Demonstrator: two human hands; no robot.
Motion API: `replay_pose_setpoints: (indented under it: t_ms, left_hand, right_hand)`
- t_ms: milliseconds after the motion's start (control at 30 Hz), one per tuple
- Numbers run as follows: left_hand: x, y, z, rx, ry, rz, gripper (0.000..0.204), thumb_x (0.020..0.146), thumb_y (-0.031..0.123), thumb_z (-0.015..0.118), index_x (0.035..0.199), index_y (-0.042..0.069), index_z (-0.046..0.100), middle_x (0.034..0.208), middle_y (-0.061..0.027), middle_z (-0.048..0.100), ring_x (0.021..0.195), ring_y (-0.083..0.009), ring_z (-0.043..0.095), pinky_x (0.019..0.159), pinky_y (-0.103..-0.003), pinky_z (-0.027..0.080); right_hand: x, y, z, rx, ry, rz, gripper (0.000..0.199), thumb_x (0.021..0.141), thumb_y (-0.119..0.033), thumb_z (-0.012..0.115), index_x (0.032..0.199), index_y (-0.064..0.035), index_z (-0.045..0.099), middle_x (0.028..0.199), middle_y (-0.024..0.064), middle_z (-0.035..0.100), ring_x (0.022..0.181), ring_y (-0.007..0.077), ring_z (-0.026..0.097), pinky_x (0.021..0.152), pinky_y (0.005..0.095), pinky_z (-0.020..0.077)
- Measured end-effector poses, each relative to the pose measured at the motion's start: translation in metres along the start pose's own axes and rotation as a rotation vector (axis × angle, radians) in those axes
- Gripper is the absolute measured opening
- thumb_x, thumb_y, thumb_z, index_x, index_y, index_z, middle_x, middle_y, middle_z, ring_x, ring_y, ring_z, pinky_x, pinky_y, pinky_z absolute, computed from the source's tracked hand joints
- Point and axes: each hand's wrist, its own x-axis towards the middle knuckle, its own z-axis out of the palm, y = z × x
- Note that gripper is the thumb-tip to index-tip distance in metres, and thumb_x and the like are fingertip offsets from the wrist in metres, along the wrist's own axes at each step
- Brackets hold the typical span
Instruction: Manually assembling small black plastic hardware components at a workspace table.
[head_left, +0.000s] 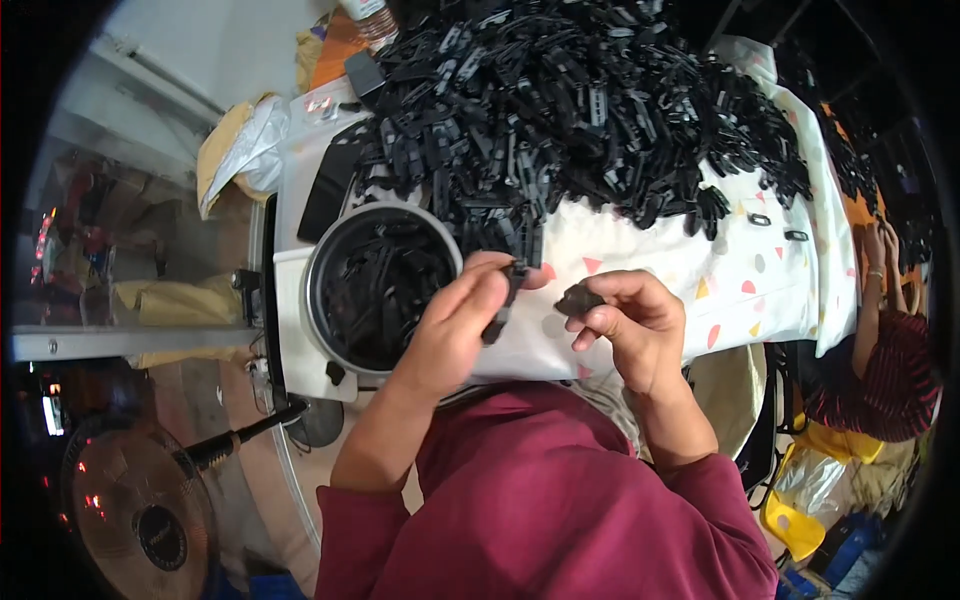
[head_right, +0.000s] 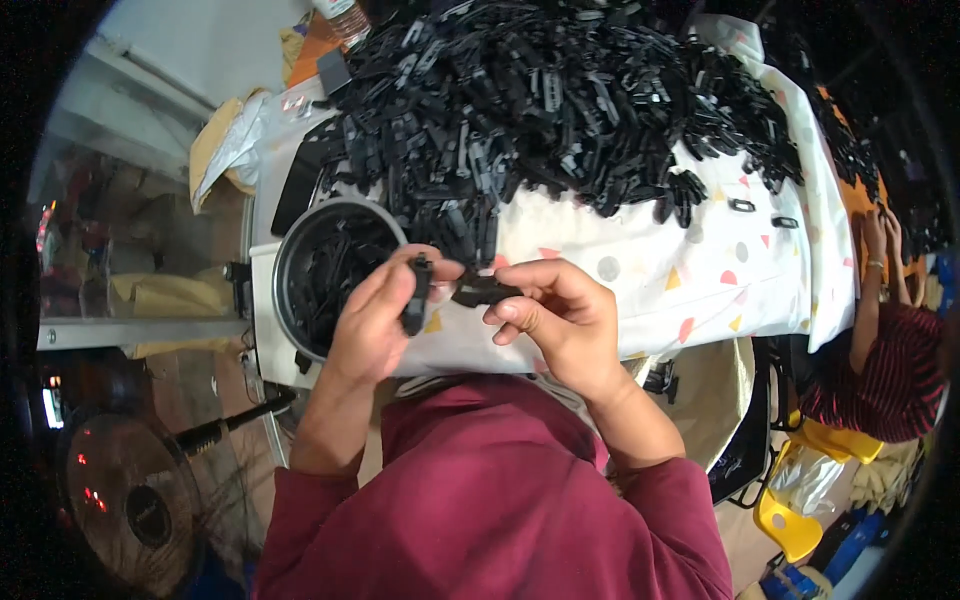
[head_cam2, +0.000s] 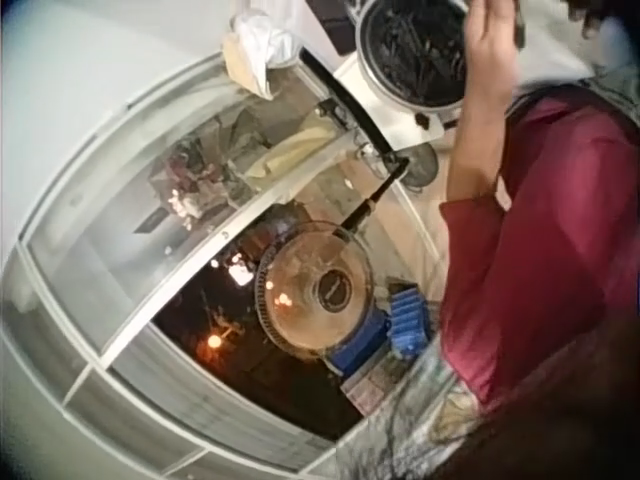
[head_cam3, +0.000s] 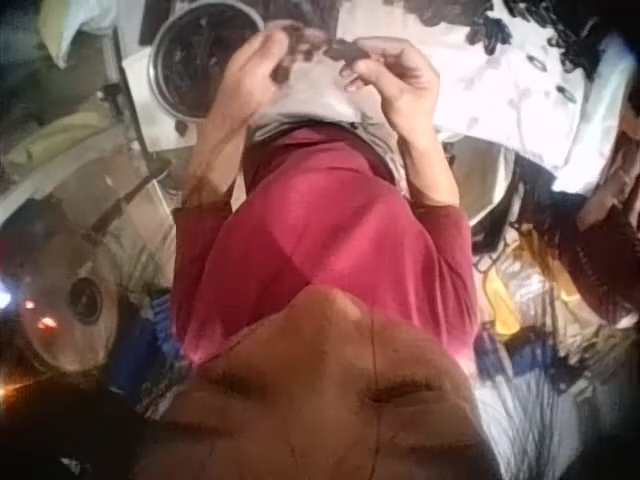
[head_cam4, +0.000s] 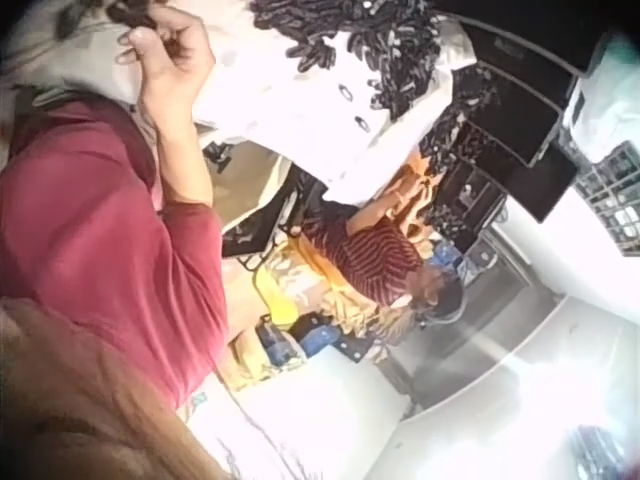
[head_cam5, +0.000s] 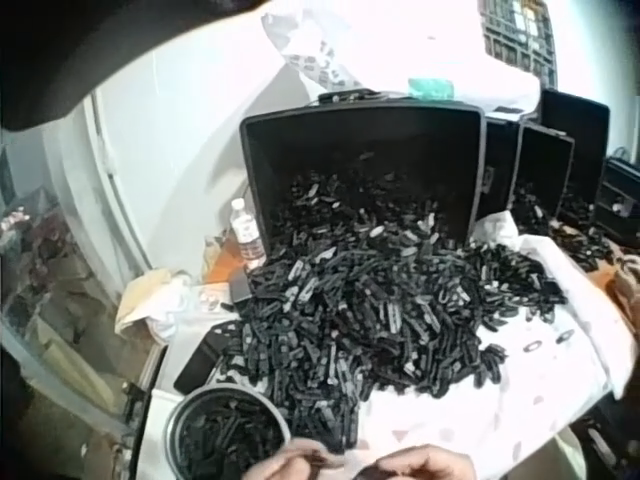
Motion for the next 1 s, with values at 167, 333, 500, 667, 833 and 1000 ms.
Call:
replay_pose_setpoints:
  t_ms: [167, 333, 500, 667, 833, 1000]
  left_hand:
    - [0.029, 0.006, 0.02, -0.102, -0.117, -0.282, 0.037, 0.09, 0.031, 0.053, 0.103, -0.002, 0.06, 0.087, -0.0037, 0.063, 0.068, -0.0085, 0.054, 0.058, -0.021, 0.044]
    - [0.041, 0.015, 0.045, 0.23, -0.18, -0.323, 0.025, 0.088, 0.022, 0.058, 0.097, 0.0, 0.063, 0.092, -0.0052, 0.065, 0.07, -0.005, 0.056, 0.058, -0.02, 0.047]
    - [0.04, -0.008, 0.041, 0.202, -0.006, 0.179, 0.021, 0.089, 0.016, 0.056, 0.102, 0.0, 0.058, 0.092, -0.0041, 0.061, 0.085, -0.0102, 0.056, 0.074, -0.024, 0.047]
    - [0.037, -0.031, 0.058, -0.043, 0.108, 0.292, 0.014, 0.086, 0.005, 0.057, 0.098, -0.004, 0.058, 0.094, -0.0078, 0.062, 0.083, -0.0119, 0.058, 0.074, -0.023, 0.047]
    - [0.034, -0.035, 0.055, 0.012, -0.104, 0.509, 0.024, 0.087, 0.014, 0.057, 0.101, -0.001, 0.045, 0.101, -0.0204, 0.06, 0.1, -0.0275, 0.058, 0.089, -0.038, 0.046]
    - [0.034, -0.029, 0.048, 0.053, -0.29, 0.656, 0.026, 0.087, 0.011, 0.056, 0.104, -0.002, 0.042, 0.103, -0.0238, 0.057, 0.101, -0.037, 0.055, 0.092, -0.045, 0.041]
  right_hand:
    - [-0.014, -0.023, -0.016, -0.375, -0.034, -0.234, 0.018, 0.079, 0.01, 0.057, 0.096, 0.0061, 0.061, 0.096, 0.0157, 0.057, 0.074, 0.0206, 0.062, 0.063, 0.0267, 0.0534]
    - [-0.01, -0.023, -0.02, -0.982, -0.011, -0.558, 0.026, 0.068, 0.008, 0.069, 0.092, 0.0028, 0.063, 0.083, 0.0115, 0.059, 0.071, 0.0161, 0.059, 0.059, 0.0251, 0.0504]
    - [-0.02, -0.014, -0.026, -0.164, 0.23, -0.244, 0.016, 0.076, 0.005, 0.064, 0.092, 0.0035, 0.06, 0.085, 0.0121, 0.06, 0.073, 0.0201, 0.061, 0.057, 0.0275, 0.0535]
    - [-0.023, 0.003, -0.01, 0.228, 0.288, -0.032, 0.016, 0.08, 0.004, 0.059, 0.096, 0.0042, 0.057, 0.093, 0.0143, 0.057, 0.072, 0.0244, 0.063, 0.058, 0.0317, 0.0568]
    - [-0.019, 0.006, -0.002, 0.095, 0.316, -0.369, 0.016, 0.078, 0.009, 0.059, 0.094, 0.0046, 0.059, 0.091, 0.0126, 0.056, 0.076, 0.0212, 0.061, 0.066, 0.0296, 0.055]
    - [-0.022, 0.008, -0.013, -0.293, 0.282, -0.5, 0.018, 0.075, 0.008, 0.064, 0.093, 0.0039, 0.061, 0.093, 0.0124, 0.057, 0.076, 0.0159, 0.06, 0.067, 0.0241, 0.0501]
